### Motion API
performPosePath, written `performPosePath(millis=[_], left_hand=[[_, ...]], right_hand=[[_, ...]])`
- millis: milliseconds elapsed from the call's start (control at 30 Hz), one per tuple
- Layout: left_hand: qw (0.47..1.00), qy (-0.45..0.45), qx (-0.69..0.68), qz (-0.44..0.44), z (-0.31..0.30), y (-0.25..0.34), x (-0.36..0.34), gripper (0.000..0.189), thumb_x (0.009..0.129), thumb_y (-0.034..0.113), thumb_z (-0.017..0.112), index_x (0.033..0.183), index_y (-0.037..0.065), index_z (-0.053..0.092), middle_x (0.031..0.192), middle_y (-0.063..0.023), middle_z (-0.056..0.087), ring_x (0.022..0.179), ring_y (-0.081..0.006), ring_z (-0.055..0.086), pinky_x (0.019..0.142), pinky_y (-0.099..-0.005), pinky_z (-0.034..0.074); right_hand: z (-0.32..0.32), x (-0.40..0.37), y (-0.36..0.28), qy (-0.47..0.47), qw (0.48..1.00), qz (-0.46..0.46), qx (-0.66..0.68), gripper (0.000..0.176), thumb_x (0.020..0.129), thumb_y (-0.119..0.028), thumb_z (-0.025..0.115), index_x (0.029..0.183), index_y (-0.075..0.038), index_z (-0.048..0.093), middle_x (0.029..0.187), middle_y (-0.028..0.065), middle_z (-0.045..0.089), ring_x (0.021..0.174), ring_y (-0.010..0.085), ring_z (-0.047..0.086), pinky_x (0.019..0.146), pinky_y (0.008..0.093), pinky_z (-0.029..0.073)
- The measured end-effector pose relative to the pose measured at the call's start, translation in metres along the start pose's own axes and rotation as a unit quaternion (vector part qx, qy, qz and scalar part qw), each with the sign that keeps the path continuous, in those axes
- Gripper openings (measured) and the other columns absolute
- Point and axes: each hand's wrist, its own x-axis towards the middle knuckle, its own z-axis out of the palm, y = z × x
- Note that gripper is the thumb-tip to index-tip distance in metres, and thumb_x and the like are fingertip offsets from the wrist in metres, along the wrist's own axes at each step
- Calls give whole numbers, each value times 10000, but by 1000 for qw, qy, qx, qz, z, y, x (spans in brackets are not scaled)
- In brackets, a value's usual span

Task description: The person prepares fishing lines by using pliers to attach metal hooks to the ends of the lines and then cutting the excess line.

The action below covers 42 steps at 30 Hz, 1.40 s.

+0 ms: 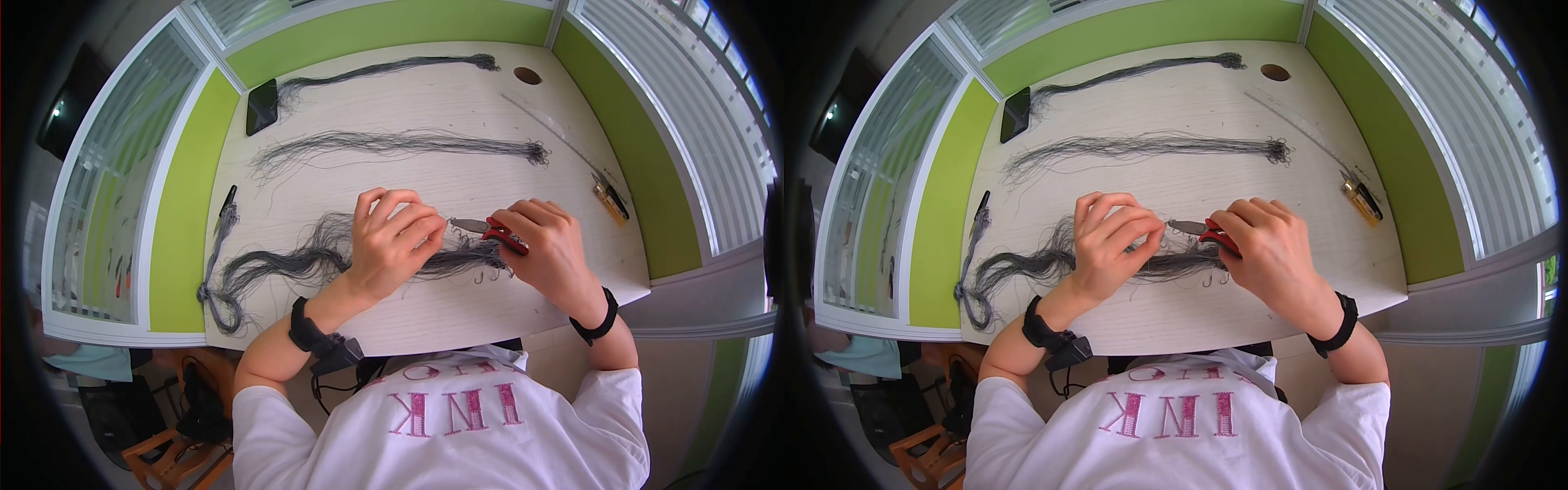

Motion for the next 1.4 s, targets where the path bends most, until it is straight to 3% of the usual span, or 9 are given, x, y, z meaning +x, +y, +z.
performPosePath(millis=[200, 500, 567, 700, 767, 867, 1400], left_hand=[[998, -6, -36, -50, 3, 0, -3, 165, 672, 38, 790, 751, 110, 665, 740, 22, 659, 807, -175, 602, 784, -328, 395], [961, -7, -165, -220, 2, 4, -6, 78, 762, 52, 762, 787, 69, 690, 776, -22, 673, 802, -148, 594, 801, -286, 427], [898, -43, -289, -329, 2, 4, -9, 40, 838, 81, 713, 842, 44, 698, 816, -45, 679, 810, -123, 603, 805, -280, 451], [842, -51, -397, -362, -1, 6, -9, 89, 887, 103, 669, 890, 17, 691, 841, -54, 682, 825, -110, 615, 804, -272, 463], [790, -59, -450, -413, -2, 6, -10, 125, 896, 110, 658, 924, -11, 674, 849, -73, 682, 839, -129, 626, 817, -269, 467], [746, -42, -491, -448, -5, 11, -6, 135, 899, 106, 654, 929, -25, 667, 846, -86, 680, 846, -140, 630, 827, -275, 476], [800, -31, -438, -409, -6, 8, -12, 96, 898, 61, 658, 954, -16, 654, 872, -69, 665, 844, -130, 625, 803, -270, 484]], right_hand=[[1, -2, -1, -8, 1000, -12, -14, 288, 623, -71, 771, 892, -93, 672, 805, 12, 627, 765, 201, 612, 685, 331, 482], [-2, -8, 9, -41, 998, -3, -44, 258, 636, -71, 761, 878, -89, 675, 807, 14, 625, 778, 200, 610, 697, 337, 477], [-11, -10, 16, -38, 997, 8, -66, 260, 633, -66, 761, 877, -89, 676, 807, 18, 625, 785, 203, 610, 700, 338, 473], [-24, -11, 15, -45, 993, 46, -97, 289, 615, -41, 753, 890, -85, 672, 817, 37, 623, 790, 222, 600, 713, 341, 453], [-22, -5, 5, 42, 999, 2, -26, 329, 598, -27, 746, 910, -82, 657, 820, 37, 613, 769, 223, 585, 703, 342, 447], [-17, 1, -5, 66, 997, -38, 10, 371, 579, -17, 744, 929, -85, 642, 826, 32, 602, 758, 222, 573, 694, 344, 439], [-2, 9, -13, 96, 994, -53, -15, 348, 595, -33, 778, 908, -87, 638, 808, 27, 590, 699, 218, 555, 636, 339, 430]])
